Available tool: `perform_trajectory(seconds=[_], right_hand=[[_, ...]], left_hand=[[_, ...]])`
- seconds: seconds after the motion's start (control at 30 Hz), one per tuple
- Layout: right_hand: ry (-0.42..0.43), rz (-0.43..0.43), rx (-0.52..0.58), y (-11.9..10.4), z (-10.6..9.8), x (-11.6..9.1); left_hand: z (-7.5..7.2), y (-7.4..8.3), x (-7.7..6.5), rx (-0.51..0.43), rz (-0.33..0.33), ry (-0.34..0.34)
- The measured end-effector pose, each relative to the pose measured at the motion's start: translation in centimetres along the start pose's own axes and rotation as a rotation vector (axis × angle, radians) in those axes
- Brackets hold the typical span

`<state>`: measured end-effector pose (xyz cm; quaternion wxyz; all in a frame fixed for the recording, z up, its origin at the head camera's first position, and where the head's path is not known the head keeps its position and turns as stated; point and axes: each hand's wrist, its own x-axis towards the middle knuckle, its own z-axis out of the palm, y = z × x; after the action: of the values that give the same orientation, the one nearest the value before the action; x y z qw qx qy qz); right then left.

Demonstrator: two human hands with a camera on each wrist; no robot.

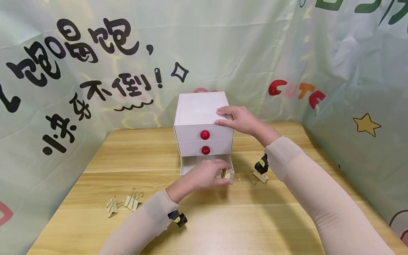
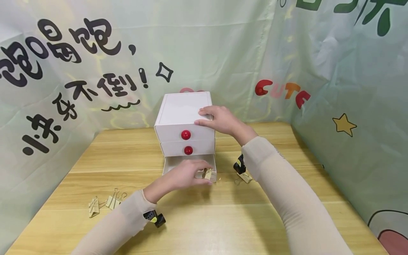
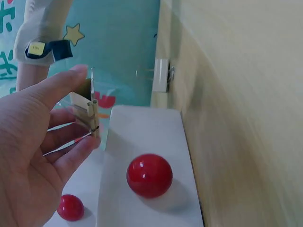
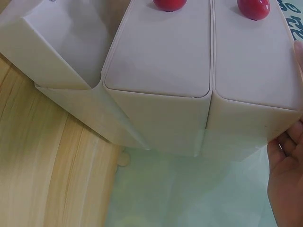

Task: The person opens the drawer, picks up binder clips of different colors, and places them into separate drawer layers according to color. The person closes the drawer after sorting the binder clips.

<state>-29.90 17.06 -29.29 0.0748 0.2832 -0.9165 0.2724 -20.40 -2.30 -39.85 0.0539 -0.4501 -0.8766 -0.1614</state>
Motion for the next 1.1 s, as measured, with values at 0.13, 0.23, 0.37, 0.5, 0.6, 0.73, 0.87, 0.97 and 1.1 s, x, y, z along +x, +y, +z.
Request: perform_trajectory(seconds=[0.13, 0.23, 0.37, 0.5, 0.6, 0.73, 0.87, 0.97, 1.1], right_hand=[[0.002, -0.004, 0.003, 0.0, -0.1, 0.0], [0.005, -0.007, 0.004, 0.1, -0.1, 0.0], [0.007, -0.005, 0.003, 0.3, -0.1, 0.1], [0.007, -0.004, 0.004, 0.3, -0.1, 0.0], [0.005, -0.001, 0.004, 0.2, -0.1, 0.0], [0.009, 0.003, 0.006, 0.3, -0.1, -0.1], [0.003, 0.013, 0.013, 0.3, 0.0, -0.1], [-0.005, 0.021, 0.02, 0.2, 0.0, -0.1], [0.0, 0.018, 0.029, 0.1, 0.1, -0.1]], left_hand=[[-0.1, -0.6, 0.1, -0.003, -0.087, 0.06], [-0.1, -0.9, 0.2, -0.012, -0.145, 0.09], [0.1, -1.2, 0.3, -0.021, -0.205, 0.119], [0.6, -1.4, 0.5, -0.002, -0.254, 0.141], [1.0, -1.4, 0.7, 0.019, -0.284, 0.156], [1.5, -1.5, 1.0, 0.03, -0.318, 0.159], [1.8, -1.7, 1.2, 0.005, -0.361, 0.125], [2.1, -2.1, 1.3, -0.03, -0.399, 0.078], [2.2, -2.2, 1.3, -0.054, -0.424, 0.03]])
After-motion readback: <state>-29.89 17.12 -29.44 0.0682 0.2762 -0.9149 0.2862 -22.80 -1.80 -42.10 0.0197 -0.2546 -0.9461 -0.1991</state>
